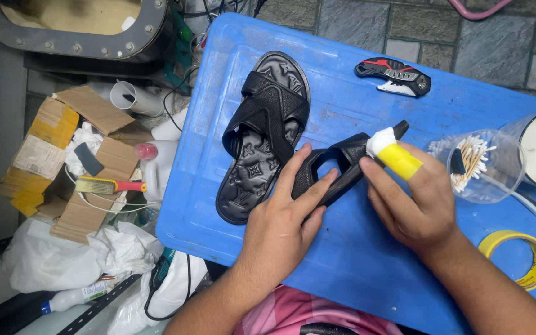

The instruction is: The person scrubs the straps and soles of a pair of black slides using a yellow sponge. They rotate the slides to access different areas, including the inner footbed and the outer sole, while working at a blue plastic table.

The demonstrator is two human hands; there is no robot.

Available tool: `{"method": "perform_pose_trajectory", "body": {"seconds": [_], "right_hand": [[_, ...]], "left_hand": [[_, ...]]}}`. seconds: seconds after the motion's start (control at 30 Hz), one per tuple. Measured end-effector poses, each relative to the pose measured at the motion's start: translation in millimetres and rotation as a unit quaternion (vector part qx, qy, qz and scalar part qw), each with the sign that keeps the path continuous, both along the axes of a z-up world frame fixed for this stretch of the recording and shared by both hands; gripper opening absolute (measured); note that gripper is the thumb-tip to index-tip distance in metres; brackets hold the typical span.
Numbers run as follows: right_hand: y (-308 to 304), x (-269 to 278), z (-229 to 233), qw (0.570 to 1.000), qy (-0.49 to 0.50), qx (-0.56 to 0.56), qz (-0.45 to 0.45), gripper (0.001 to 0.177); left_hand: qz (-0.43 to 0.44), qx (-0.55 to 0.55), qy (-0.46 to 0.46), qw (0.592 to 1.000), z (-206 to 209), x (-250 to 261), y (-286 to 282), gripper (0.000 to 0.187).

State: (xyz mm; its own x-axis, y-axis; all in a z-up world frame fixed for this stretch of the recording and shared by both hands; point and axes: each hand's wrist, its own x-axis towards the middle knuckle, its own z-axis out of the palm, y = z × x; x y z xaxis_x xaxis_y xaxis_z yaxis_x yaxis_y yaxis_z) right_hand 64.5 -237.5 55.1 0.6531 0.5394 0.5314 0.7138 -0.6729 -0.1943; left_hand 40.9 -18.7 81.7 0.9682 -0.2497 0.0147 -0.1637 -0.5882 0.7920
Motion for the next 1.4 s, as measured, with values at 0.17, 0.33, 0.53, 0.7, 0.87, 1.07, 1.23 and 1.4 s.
{"method": "perform_pose_trajectory", "body": {"seconds": [0.17, 0.33, 0.53, 0.7, 0.87, 1.07, 1.23, 1.4], "right_hand": [[2, 4, 2, 0.998, 0.009, -0.006, 0.057, 0.034], [1, -1, -2, 1.0, 0.015, 0.001, -0.025, 0.035], [-4, -15, 9, 0.981, 0.077, 0.109, -0.138, 0.02], [3, -27, 15, 0.864, 0.28, 0.376, -0.181, 0.012], [3, -34, 3, 0.757, 0.414, 0.486, -0.137, 0.013], [3, -43, -12, 0.734, 0.457, 0.49, -0.114, 0.012], [10, -47, -18, 0.759, 0.438, 0.455, -0.156, 0.01], [19, -44, -17, 0.866, 0.336, 0.332, -0.164, 0.01]], "left_hand": [[0.008, 0.0, -0.003, 1.0, 2, 2, 0, 0.055], [0.006, -0.001, 0.016, 1.0, 0, 1, 1, 0.056], [0.026, 0.02, -0.025, 0.999, 3, -6, -6, 0.06], [0.053, -0.018, 0.054, 0.997, 5, -13, -14, 0.077], [0.044, 0.061, 0.018, 0.997, 0, -12, -24, 0.084], [0.059, 0.114, -0.095, 0.987, -6, -13, -29, 0.084], [0.02, 0.113, -0.117, 0.986, -4, -8, -26, 0.084], [0.005, 0.098, -0.081, 0.992, -3, -5, -24, 0.086]]}}
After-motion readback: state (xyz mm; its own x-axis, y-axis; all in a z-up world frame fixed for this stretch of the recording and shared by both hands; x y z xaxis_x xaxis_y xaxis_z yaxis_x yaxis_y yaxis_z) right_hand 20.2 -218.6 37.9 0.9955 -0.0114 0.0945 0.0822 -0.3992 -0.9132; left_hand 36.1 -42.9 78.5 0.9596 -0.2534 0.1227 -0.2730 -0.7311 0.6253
